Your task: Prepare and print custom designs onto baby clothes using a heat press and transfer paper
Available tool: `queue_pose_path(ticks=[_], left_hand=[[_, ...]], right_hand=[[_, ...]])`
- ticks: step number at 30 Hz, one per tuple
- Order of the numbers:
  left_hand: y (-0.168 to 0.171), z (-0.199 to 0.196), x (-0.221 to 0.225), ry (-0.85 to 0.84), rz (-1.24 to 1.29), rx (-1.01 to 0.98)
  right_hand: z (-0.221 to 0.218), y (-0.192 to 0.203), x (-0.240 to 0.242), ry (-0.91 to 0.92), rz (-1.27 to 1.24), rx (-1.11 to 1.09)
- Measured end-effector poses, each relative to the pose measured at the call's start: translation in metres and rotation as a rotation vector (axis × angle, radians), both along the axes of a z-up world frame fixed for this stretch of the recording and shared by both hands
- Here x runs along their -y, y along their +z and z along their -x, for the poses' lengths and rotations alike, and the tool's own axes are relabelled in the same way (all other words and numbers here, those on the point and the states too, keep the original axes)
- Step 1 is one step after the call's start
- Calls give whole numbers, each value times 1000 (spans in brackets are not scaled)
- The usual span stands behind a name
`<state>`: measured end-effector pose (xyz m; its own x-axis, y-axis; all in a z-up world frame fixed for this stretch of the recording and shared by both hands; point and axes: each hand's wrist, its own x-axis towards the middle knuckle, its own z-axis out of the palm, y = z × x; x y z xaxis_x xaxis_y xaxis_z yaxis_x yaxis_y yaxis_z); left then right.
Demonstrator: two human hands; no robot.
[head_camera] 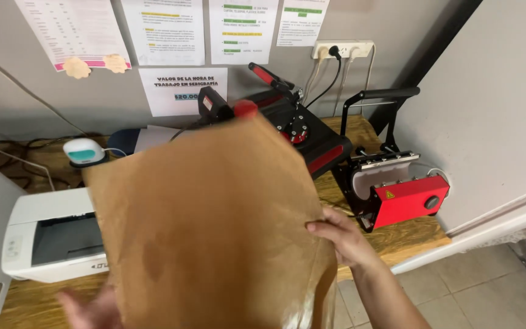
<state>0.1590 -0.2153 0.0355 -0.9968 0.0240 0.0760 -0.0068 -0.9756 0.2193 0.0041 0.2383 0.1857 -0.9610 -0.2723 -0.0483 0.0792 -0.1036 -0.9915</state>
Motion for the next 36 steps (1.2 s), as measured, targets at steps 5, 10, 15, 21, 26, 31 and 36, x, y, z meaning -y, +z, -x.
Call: queue_pose_path(ticks=[5,10,15,21,26,31,36], left_hand=[[-43,111,54,-57,1026,759],[84,95,-51,-416,1426,588],[89,100,-61,-314,1193,623],[95,127,-81,-286,1273,560],[76,153,-94,-339,1241,460],[40,168,-89,-238,1156,502],[48,168,-86,-203,1342,586]], right_hand=[[-1,-129,-47,-294,-241,171],[-11,-197,-62,-459,-496,245],[-10,-189,-62,-509,-189,308],[-12,-163,-79,-596,-340,309],[10,-180,-107,-648,-236,325],[57,-165,-102,-546,-376,165],[105,-180,-95,-495,-679,93]])
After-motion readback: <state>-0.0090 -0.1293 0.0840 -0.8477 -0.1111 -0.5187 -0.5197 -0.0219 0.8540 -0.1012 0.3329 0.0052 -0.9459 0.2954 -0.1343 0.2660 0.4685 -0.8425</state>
